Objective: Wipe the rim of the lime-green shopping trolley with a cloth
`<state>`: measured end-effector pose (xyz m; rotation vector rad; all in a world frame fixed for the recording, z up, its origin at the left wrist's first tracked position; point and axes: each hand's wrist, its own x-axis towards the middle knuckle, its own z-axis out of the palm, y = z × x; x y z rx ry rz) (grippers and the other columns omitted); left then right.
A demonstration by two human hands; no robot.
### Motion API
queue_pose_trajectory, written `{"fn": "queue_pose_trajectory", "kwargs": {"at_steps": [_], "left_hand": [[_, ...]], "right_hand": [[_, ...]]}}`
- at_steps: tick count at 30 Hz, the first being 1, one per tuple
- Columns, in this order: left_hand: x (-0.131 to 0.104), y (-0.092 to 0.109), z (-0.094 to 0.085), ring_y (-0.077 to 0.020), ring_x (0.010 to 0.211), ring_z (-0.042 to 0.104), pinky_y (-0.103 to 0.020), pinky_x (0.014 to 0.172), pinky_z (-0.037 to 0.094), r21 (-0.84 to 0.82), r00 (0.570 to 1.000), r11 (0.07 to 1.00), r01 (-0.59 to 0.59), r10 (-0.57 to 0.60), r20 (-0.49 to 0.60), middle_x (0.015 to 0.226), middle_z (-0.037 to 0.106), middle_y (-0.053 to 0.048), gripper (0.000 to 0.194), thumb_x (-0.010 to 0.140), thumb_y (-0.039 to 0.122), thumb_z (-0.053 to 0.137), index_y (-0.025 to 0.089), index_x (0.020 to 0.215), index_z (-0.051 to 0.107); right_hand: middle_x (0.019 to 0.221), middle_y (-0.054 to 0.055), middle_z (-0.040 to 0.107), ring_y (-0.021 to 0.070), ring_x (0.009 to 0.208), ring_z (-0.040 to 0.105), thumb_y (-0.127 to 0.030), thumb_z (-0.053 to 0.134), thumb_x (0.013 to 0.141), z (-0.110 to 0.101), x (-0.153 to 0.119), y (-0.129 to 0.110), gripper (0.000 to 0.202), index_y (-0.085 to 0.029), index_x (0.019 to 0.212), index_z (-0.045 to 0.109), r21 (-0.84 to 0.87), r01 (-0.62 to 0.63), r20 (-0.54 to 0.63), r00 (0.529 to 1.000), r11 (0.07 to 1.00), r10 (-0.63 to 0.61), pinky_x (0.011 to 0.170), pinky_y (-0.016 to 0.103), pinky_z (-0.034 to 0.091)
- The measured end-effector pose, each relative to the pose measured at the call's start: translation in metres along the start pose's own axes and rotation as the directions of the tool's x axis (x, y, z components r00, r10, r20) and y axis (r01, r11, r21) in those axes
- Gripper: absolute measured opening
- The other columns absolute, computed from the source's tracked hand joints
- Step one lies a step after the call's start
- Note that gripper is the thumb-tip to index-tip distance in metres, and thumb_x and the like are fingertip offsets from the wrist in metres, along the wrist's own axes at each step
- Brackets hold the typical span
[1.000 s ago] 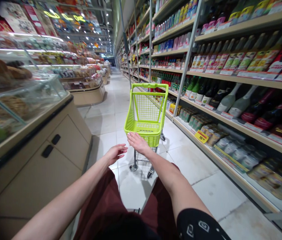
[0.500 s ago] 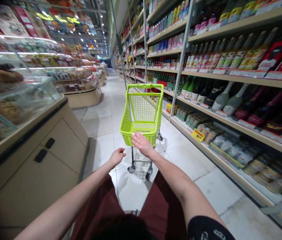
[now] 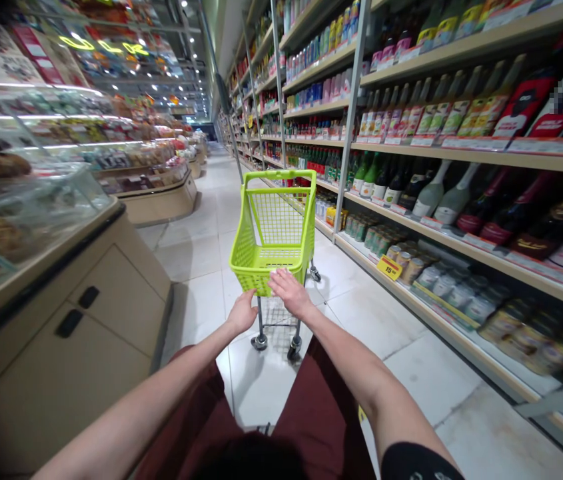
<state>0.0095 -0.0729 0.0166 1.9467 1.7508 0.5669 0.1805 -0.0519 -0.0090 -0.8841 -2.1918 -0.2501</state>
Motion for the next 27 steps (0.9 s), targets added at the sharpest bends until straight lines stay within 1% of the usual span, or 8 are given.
{"fn": "queue_pose_trajectory", "kwargs": {"at_steps": [4, 6, 9, 13, 16, 21, 24, 27], "left_hand": [[0.006, 0.007, -0.006, -0.0164, 0.124, 0.034, -0.028, 0.105, 0.023, -0.315, 0.993, 0.945, -0.085, 0.055, -0.105, 0.132, 0.041, -0.007, 0.065, 0.061, -0.002, 0.044, 0.014, 0.124, 0.040], [0.006, 0.010, -0.008, -0.0182, 0.119, 0.040, -0.030, 0.103, 0.028, -0.507, 0.995, 0.857, -0.093, 0.063, -0.077, 0.125, 0.050, -0.005, 0.061, 0.057, 0.000, 0.052, 0.016, 0.116, 0.048], [0.001, 0.017, -0.005, -0.0172, 0.087, 0.059, -0.030, 0.083, 0.044, -0.748, 0.992, 0.656, 0.099, -0.009, 0.124, 0.088, 0.065, -0.004, 0.034, 0.056, 0.010, 0.061, 0.013, 0.090, 0.059], [-0.009, 0.030, 0.009, -0.0092, 0.053, 0.054, -0.023, 0.057, 0.044, -0.806, 0.957, 0.518, 0.286, -0.106, 0.272, 0.058, 0.057, 0.001, 0.013, 0.061, 0.018, 0.057, 0.013, 0.073, 0.057], [-0.014, 0.036, 0.017, -0.0060, 0.047, 0.048, -0.020, 0.052, 0.042, -0.802, 0.953, 0.519, 0.297, -0.109, 0.282, 0.055, 0.052, 0.003, 0.009, 0.058, 0.013, 0.053, 0.014, 0.067, 0.053], [-0.018, 0.029, 0.019, -0.0068, 0.049, 0.046, -0.019, 0.049, 0.038, -0.730, 0.949, 0.608, 0.311, -0.154, 0.276, 0.055, 0.051, 0.004, 0.015, 0.053, 0.008, 0.045, 0.015, 0.065, 0.050], [-0.013, 0.029, 0.018, -0.0109, 0.061, 0.053, -0.022, 0.055, 0.042, -0.649, 0.959, 0.711, 0.270, -0.139, 0.247, 0.066, 0.058, 0.001, 0.023, 0.051, 0.007, 0.044, 0.016, 0.070, 0.054], [-0.001, 0.033, 0.015, -0.0151, 0.086, 0.056, -0.028, 0.077, 0.043, -0.544, 0.981, 0.821, 0.172, -0.096, 0.166, 0.089, 0.063, -0.002, 0.035, 0.054, 0.005, 0.044, 0.017, 0.084, 0.058]], "right_hand": [[0.124, 0.009, 0.049, 0.0162, 0.120, 0.039, -0.005, 0.036, 0.078, -0.022, 0.005, -0.027, 0.043, -0.018, 0.116, 0.050, 0.295, -0.128, -0.057, 0.987, 0.947, 0.151, 0.100, 0.040, 0.034], [0.122, 0.007, 0.051, 0.0148, 0.117, 0.042, -0.003, 0.036, 0.073, -0.033, 0.008, -0.043, 0.048, -0.018, 0.116, 0.050, 0.438, -0.159, -0.056, 0.978, 0.885, 0.203, 0.099, 0.036, 0.036], [0.117, 0.007, 0.055, 0.0143, 0.113, 0.046, -0.002, 0.036, 0.069, -0.041, 0.014, -0.055, 0.047, -0.017, 0.110, 0.054, 0.520, -0.202, -0.061, 0.960, 0.830, 0.272, 0.098, 0.033, 0.038], [0.123, 0.009, 0.049, 0.0171, 0.116, 0.043, -0.003, 0.036, 0.070, -0.029, 0.014, -0.048, 0.045, -0.016, 0.108, 0.056, 0.370, -0.341, -0.123, 0.904, 0.864, 0.409, 0.098, 0.036, 0.037], [0.128, 0.012, 0.044, 0.0214, 0.123, 0.034, -0.005, 0.041, 0.072, -0.016, 0.002, -0.045, 0.042, -0.015, 0.110, 0.056, 0.170, -0.348, -0.061, 0.930, 0.922, 0.362, 0.099, 0.041, 0.033], [0.140, 0.014, 0.025, 0.0251, 0.131, 0.014, -0.012, 0.051, 0.073, -0.010, -0.021, -0.044, 0.056, -0.014, 0.128, 0.038, -0.009, -0.156, 0.153, 0.976, 0.988, 0.155, 0.100, 0.047, 0.029], [0.135, 0.011, 0.036, 0.0216, 0.130, 0.019, -0.012, 0.046, 0.081, -0.011, -0.018, -0.027, 0.040, -0.017, 0.121, 0.046, -0.077, -0.068, 0.126, 0.989, 0.995, 0.077, 0.100, 0.045, 0.031], [0.131, 0.009, 0.041, 0.0206, 0.129, 0.021, -0.015, 0.041, 0.087, -0.013, -0.004, -0.002, 0.032, -0.017, 0.117, 0.049, -0.125, 0.042, 0.077, 0.996, 0.991, -0.033, 0.101, 0.045, 0.030]]}}
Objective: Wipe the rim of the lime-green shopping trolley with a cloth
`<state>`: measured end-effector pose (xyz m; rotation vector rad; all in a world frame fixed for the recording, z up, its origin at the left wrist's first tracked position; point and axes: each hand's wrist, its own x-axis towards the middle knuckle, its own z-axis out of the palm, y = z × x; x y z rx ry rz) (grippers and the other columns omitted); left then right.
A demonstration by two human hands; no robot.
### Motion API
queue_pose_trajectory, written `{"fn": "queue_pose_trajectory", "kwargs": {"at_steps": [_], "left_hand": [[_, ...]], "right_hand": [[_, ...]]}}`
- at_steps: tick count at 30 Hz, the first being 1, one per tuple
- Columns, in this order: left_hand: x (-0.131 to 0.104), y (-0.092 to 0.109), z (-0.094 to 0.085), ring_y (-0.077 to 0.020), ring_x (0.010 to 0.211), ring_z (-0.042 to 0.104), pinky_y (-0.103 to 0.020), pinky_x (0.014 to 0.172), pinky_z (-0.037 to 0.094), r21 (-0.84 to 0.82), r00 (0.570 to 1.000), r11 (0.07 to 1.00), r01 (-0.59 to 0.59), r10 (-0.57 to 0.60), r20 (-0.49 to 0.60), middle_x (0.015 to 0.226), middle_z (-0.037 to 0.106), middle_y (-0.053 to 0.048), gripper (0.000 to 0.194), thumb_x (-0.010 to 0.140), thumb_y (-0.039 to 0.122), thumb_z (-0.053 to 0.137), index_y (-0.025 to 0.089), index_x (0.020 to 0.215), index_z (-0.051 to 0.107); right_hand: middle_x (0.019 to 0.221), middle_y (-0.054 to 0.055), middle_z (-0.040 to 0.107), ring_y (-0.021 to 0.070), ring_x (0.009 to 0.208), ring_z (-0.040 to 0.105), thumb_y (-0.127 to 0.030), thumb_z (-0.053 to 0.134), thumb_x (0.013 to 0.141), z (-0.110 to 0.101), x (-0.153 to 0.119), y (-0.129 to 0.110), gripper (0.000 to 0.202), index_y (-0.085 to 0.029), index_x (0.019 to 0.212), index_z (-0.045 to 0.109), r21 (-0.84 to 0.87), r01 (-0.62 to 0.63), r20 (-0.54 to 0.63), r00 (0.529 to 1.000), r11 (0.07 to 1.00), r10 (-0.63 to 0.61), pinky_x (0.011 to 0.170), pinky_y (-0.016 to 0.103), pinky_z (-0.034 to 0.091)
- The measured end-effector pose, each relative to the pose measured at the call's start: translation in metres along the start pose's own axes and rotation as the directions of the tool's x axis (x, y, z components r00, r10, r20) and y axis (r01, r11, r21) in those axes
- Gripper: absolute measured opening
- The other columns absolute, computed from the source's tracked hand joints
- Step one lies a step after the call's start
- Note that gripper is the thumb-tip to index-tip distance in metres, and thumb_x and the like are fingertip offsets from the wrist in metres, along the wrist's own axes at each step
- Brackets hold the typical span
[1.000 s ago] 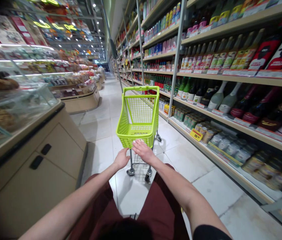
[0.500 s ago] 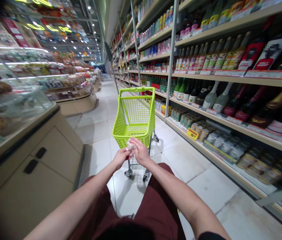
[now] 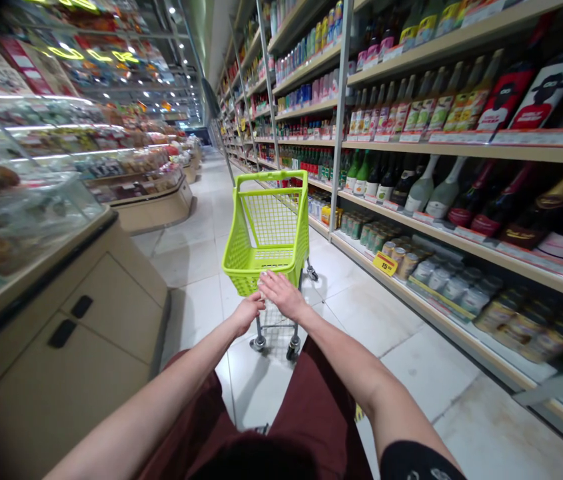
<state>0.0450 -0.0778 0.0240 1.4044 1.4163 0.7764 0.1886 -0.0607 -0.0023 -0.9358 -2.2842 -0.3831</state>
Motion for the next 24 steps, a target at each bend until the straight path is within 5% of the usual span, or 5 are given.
{"fn": "queue_pose_trajectory", "kwargs": {"at_steps": [4, 11, 18, 24], "left_hand": [[0.009, 0.003, -0.011, -0.0176, 0.120, 0.036, -0.029, 0.101, 0.026, 0.247, 0.992, 0.966, -0.076, 0.098, -0.081, 0.126, 0.047, -0.008, 0.058, 0.057, 0.000, 0.044, 0.014, 0.113, 0.049], [0.000, -0.017, -0.029, -0.0198, 0.119, 0.041, -0.029, 0.102, 0.028, 0.557, 0.993, 0.830, -0.033, 0.089, -0.074, 0.124, 0.049, -0.012, 0.056, 0.062, 0.002, 0.046, 0.012, 0.117, 0.046], [0.006, -0.014, -0.033, -0.0205, 0.122, 0.036, -0.031, 0.101, 0.028, 0.691, 0.992, 0.722, -0.045, 0.112, -0.053, 0.128, 0.043, -0.014, 0.056, 0.066, 0.002, 0.042, 0.009, 0.121, 0.042], [0.003, -0.017, -0.032, -0.0195, 0.125, 0.032, -0.029, 0.102, 0.027, 0.737, 0.994, 0.674, -0.058, 0.109, -0.021, 0.133, 0.037, -0.013, 0.056, 0.068, 0.006, 0.044, 0.011, 0.124, 0.040]], "right_hand": [[0.128, 0.009, 0.046, 0.0213, 0.127, 0.026, -0.018, 0.042, 0.088, 0.009, 0.003, 0.024, 0.028, -0.017, 0.113, 0.052, -0.042, 0.072, 0.020, 0.997, 0.997, -0.071, 0.100, 0.049, 0.029], [0.116, 0.007, 0.056, 0.0169, 0.120, 0.039, -0.012, 0.047, 0.084, 0.038, -0.042, 0.017, 0.022, -0.018, 0.101, 0.060, -0.044, 0.098, 0.242, 0.967, 0.994, -0.085, 0.098, 0.042, 0.036], [0.130, 0.010, 0.042, 0.0230, 0.127, 0.026, -0.017, 0.041, 0.088, 0.000, 0.014, 0.018, 0.029, -0.016, 0.115, 0.051, -0.094, 0.073, -0.019, 0.997, 0.993, -0.075, 0.101, 0.051, 0.028], [0.120, 0.008, 0.054, 0.0185, 0.124, 0.034, -0.011, 0.039, 0.087, 0.031, 0.007, 0.011, 0.026, -0.014, 0.105, 0.058, -0.038, 0.181, 0.132, 0.976, 0.983, -0.175, 0.101, 0.044, 0.032]]}}
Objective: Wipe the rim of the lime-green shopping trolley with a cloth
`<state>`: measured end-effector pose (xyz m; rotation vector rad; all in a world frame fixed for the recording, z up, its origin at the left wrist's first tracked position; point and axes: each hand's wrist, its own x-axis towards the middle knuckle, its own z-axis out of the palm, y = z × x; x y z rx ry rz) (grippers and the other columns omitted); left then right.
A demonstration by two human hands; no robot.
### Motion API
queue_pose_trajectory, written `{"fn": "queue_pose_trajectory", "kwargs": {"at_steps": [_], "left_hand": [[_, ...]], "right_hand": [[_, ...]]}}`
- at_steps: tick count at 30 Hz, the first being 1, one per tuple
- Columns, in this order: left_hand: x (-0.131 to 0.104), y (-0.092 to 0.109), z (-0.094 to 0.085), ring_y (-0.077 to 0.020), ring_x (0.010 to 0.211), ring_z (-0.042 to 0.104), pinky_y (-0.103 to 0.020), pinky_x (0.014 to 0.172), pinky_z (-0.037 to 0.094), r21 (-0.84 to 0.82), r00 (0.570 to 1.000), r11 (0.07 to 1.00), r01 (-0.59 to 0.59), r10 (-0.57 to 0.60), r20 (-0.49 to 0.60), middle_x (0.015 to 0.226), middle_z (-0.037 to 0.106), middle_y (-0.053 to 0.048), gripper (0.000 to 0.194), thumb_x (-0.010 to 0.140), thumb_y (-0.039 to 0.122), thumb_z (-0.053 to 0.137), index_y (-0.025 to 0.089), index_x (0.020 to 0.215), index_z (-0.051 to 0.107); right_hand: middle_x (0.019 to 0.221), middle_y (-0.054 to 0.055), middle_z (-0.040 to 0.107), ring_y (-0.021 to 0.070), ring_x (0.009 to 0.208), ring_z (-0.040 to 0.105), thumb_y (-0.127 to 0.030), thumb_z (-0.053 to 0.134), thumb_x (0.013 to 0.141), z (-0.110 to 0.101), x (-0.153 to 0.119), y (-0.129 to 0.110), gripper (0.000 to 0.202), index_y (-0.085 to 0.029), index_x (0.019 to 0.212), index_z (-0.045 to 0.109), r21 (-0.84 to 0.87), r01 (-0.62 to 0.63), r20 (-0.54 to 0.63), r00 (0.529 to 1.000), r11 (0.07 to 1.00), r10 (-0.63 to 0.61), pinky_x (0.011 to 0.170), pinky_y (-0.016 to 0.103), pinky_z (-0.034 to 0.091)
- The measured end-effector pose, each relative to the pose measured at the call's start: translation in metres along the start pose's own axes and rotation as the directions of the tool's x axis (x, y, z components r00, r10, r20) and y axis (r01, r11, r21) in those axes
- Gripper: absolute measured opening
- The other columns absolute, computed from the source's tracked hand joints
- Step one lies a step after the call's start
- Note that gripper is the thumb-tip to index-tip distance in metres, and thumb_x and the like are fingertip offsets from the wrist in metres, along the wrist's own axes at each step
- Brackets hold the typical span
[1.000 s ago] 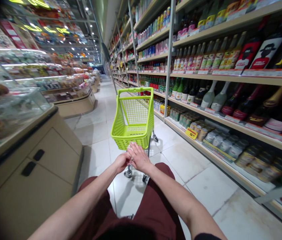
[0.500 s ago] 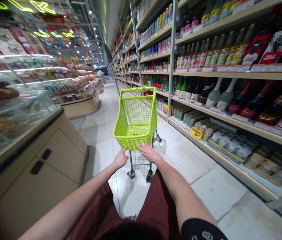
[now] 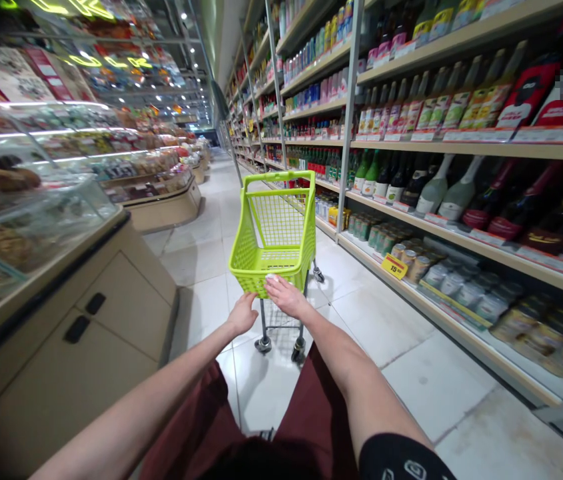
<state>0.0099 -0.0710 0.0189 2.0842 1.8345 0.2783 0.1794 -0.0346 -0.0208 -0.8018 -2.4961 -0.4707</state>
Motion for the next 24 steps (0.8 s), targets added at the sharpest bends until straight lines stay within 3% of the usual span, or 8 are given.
{"fn": "queue_pose_trajectory", "kwargs": {"at_steps": [4, 10, 13, 18, 20, 24], "left_hand": [[-0.002, -0.008, 0.003, -0.0205, 0.125, 0.032, -0.030, 0.100, 0.030, 0.010, 1.000, 1.000, 0.002, -0.002, 0.014, 0.134, 0.036, -0.015, 0.056, 0.067, 0.006, 0.045, 0.010, 0.124, 0.041], [0.003, -0.026, -0.009, -0.0231, 0.123, 0.035, -0.034, 0.097, 0.033, 0.044, 0.995, 0.994, 0.099, -0.097, -0.038, 0.136, 0.034, -0.013, 0.056, 0.068, 0.007, 0.044, 0.015, 0.123, 0.040], [0.004, -0.032, -0.014, -0.0228, 0.123, 0.034, -0.034, 0.098, 0.032, 0.082, 0.995, 0.992, 0.099, -0.096, -0.041, 0.136, 0.033, -0.013, 0.056, 0.069, 0.008, 0.043, 0.015, 0.124, 0.039], [-0.001, -0.040, -0.011, -0.0235, 0.125, 0.031, -0.037, 0.100, 0.030, 0.101, 0.998, 0.993, 0.067, -0.067, -0.002, 0.138, 0.030, -0.015, 0.057, 0.069, 0.007, 0.042, 0.014, 0.126, 0.037], [0.000, -0.046, -0.010, -0.0230, 0.127, 0.028, -0.039, 0.100, 0.028, 0.103, 0.998, 0.992, 0.067, -0.067, 0.001, 0.139, 0.028, -0.015, 0.058, 0.069, 0.007, 0.041, 0.014, 0.127, 0.035], [0.007, -0.057, -0.016, -0.0235, 0.130, 0.020, -0.044, 0.102, 0.023, 0.147, 0.997, 0.986, 0.075, -0.070, -0.042, 0.142, 0.021, -0.013, 0.062, 0.069, 0.005, 0.038, 0.013, 0.130, 0.029]], "right_hand": [[0.116, 0.008, 0.056, 0.0180, 0.124, 0.034, -0.013, 0.040, 0.087, 0.013, -0.007, -0.015, 0.024, -0.014, 0.101, 0.060, 0.029, 0.022, 0.082, 0.996, 0.999, -0.024, 0.101, 0.042, 0.034], [0.126, 0.007, 0.048, 0.0194, 0.128, 0.025, -0.014, 0.040, 0.087, -0.003, 0.036, -0.011, 0.028, -0.017, 0.110, 0.055, 0.033, -0.010, -0.095, 0.995, 0.999, 0.013, 0.103, 0.047, 0.028], [0.123, 0.008, 0.050, 0.0185, 0.127, 0.028, -0.013, 0.041, 0.087, 0.014, 0.040, -0.012, 0.026, -0.015, 0.107, 0.057, 0.032, 0.027, -0.038, 0.999, 0.999, -0.026, 0.103, 0.045, 0.029], [0.116, 0.006, 0.056, 0.0184, 0.124, 0.033, -0.015, 0.042, 0.087, 0.047, 0.019, -0.026, 0.022, -0.016, 0.099, 0.060, 0.028, 0.038, 0.115, 0.993, 0.999, -0.041, 0.101, 0.042, 0.033], [0.120, 0.006, 0.053, 0.0185, 0.125, 0.031, -0.017, 0.040, 0.088, 0.043, 0.025, -0.031, 0.024, -0.017, 0.103, 0.059, 0.045, 0.048, 0.101, 0.993, 0.998, -0.053, 0.101, 0.043, 0.033], [0.130, 0.007, 0.043, 0.0200, 0.129, 0.022, -0.016, 0.041, 0.087, 0.022, 0.067, -0.036, 0.029, -0.017, 0.114, 0.052, 0.063, 0.033, -0.025, 0.999, 0.997, -0.032, 0.104, 0.046, 0.027]]}}
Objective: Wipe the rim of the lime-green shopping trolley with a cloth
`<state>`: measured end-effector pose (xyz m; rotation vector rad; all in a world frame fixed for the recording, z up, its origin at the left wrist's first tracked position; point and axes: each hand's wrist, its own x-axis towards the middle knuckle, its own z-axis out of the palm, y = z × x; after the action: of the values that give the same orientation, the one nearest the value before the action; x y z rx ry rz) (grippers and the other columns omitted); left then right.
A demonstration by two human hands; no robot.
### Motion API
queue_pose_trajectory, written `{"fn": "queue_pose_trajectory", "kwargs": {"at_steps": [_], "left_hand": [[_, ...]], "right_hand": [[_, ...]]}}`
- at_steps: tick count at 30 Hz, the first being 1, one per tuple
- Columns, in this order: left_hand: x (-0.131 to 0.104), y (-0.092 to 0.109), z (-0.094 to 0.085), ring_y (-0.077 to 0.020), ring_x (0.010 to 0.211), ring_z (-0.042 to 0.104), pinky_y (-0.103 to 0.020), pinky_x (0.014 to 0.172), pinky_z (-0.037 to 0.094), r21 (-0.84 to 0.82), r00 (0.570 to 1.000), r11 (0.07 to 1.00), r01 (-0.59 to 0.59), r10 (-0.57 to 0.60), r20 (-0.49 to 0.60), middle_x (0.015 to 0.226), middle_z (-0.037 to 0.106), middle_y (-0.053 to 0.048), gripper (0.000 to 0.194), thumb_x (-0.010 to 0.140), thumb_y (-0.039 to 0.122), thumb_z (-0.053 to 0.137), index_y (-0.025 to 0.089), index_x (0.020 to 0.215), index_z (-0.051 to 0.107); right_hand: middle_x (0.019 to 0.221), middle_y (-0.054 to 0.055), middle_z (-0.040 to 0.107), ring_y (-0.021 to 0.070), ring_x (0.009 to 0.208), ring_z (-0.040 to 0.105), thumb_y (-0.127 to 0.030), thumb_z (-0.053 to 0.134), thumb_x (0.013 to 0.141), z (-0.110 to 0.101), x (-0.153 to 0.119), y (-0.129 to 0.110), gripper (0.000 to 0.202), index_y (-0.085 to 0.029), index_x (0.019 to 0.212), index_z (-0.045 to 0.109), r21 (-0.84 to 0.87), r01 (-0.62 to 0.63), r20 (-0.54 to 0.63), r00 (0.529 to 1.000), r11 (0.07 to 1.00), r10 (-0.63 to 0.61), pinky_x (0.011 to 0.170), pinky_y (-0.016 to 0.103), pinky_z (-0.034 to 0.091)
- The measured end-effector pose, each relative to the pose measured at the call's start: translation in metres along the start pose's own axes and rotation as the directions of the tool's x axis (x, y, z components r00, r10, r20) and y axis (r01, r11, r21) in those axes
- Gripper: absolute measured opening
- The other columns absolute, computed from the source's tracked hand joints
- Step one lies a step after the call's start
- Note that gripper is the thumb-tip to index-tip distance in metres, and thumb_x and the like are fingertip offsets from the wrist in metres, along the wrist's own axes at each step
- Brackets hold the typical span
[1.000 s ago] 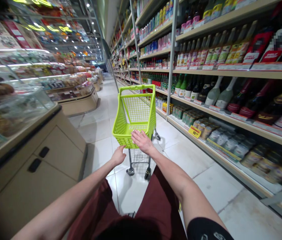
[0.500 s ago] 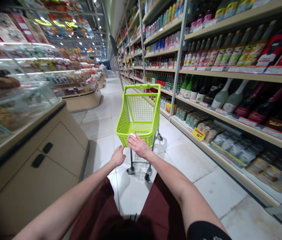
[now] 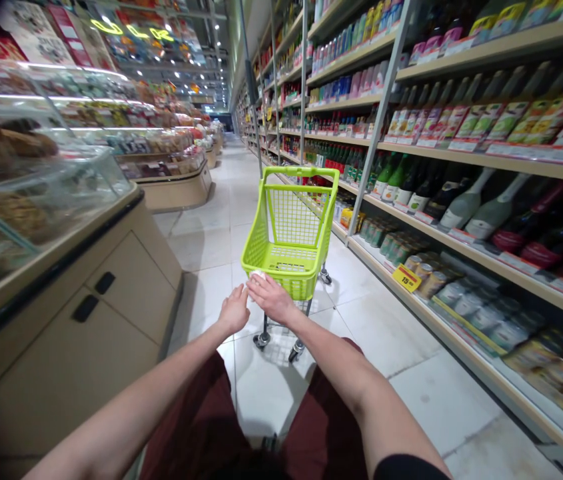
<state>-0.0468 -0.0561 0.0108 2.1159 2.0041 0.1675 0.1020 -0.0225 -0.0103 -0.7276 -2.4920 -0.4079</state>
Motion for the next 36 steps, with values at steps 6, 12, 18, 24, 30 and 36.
{"fn": "queue_pose_trajectory", "kwargs": {"at_steps": [6, 12, 18, 24, 30, 36], "left_hand": [[0.001, -0.010, -0.006, -0.0242, 0.132, 0.014, -0.048, 0.104, 0.017, 0.082, 0.998, 0.994, -0.066, 0.067, -0.010, 0.144, 0.016, -0.011, 0.065, 0.069, 0.003, 0.035, 0.012, 0.132, 0.027], [-0.003, -0.027, 0.001, -0.0244, 0.132, 0.014, -0.047, 0.104, 0.017, 0.092, 0.999, 0.994, -0.052, 0.051, 0.014, 0.144, 0.015, -0.011, 0.063, 0.070, 0.005, 0.035, 0.012, 0.132, 0.027], [0.006, -0.035, -0.003, -0.0252, 0.132, 0.014, -0.049, 0.103, 0.019, 0.093, 0.999, 0.996, -0.015, 0.018, -0.034, 0.144, 0.016, -0.011, 0.063, 0.070, 0.005, 0.033, 0.012, 0.132, 0.026], [0.003, -0.040, -0.002, -0.0240, 0.132, 0.015, -0.046, 0.104, 0.020, 0.153, 0.998, 0.987, -0.050, 0.054, -0.027, 0.144, 0.016, -0.010, 0.062, 0.070, 0.006, 0.034, 0.011, 0.132, 0.027], [0.014, -0.034, -0.011, -0.0229, 0.131, 0.019, -0.045, 0.103, 0.024, 0.175, 0.985, 0.983, -0.059, 0.086, -0.153, 0.143, 0.018, -0.011, 0.061, 0.071, 0.005, 0.032, 0.011, 0.132, 0.028], [0.038, -0.006, -0.040, -0.0228, 0.131, 0.018, -0.049, 0.104, 0.019, 0.230, 0.925, 0.935, -0.269, 0.317, -0.207, 0.141, 0.026, -0.010, 0.054, 0.077, 0.007, 0.028, 0.013, 0.130, 0.031]], "right_hand": [[0.124, 0.010, 0.049, 0.0200, 0.125, 0.031, -0.013, 0.040, 0.086, 0.018, 0.012, -0.001, 0.027, -0.013, 0.109, 0.055, -0.035, -0.017, 0.044, 0.999, 0.999, 0.018, 0.103, 0.045, 0.030], [0.121, 0.010, 0.052, 0.0222, 0.124, 0.032, -0.017, 0.042, 0.087, 0.027, -0.001, -0.010, 0.024, -0.013, 0.105, 0.057, -0.040, 0.031, 0.147, 0.989, 0.999, -0.025, 0.099, 0.044, 0.035], [0.129, 0.010, 0.044, 0.0218, 0.129, 0.023, -0.016, 0.038, 0.088, 0.015, 0.041, -0.006, 0.028, -0.012, 0.112, 0.053, -0.043, 0.015, -0.002, 1.000, 0.999, -0.015, 0.105, 0.045, 0.026], [0.117, 0.011, 0.054, 0.0215, 0.122, 0.036, -0.014, 0.043, 0.085, 0.046, 0.003, -0.013, 0.021, -0.010, 0.098, 0.060, -0.066, 0.012, 0.239, 0.971, 0.998, 0.004, 0.101, 0.041, 0.032], [0.128, 0.006, 0.045, 0.0209, 0.129, 0.021, -0.019, 0.038, 0.088, 0.005, 0.019, -0.015, 0.029, -0.016, 0.114, 0.051, -0.009, -0.089, -0.017, 0.996, 0.996, 0.089, 0.103, 0.043, 0.026], [0.125, 0.007, 0.048, 0.0227, 0.125, 0.029, -0.015, 0.038, 0.087, -0.029, 0.019, 0.007, 0.030, -0.017, 0.113, 0.052, -0.105, -0.277, -0.068, 0.960, 0.955, 0.271, 0.098, 0.044, 0.030]]}}
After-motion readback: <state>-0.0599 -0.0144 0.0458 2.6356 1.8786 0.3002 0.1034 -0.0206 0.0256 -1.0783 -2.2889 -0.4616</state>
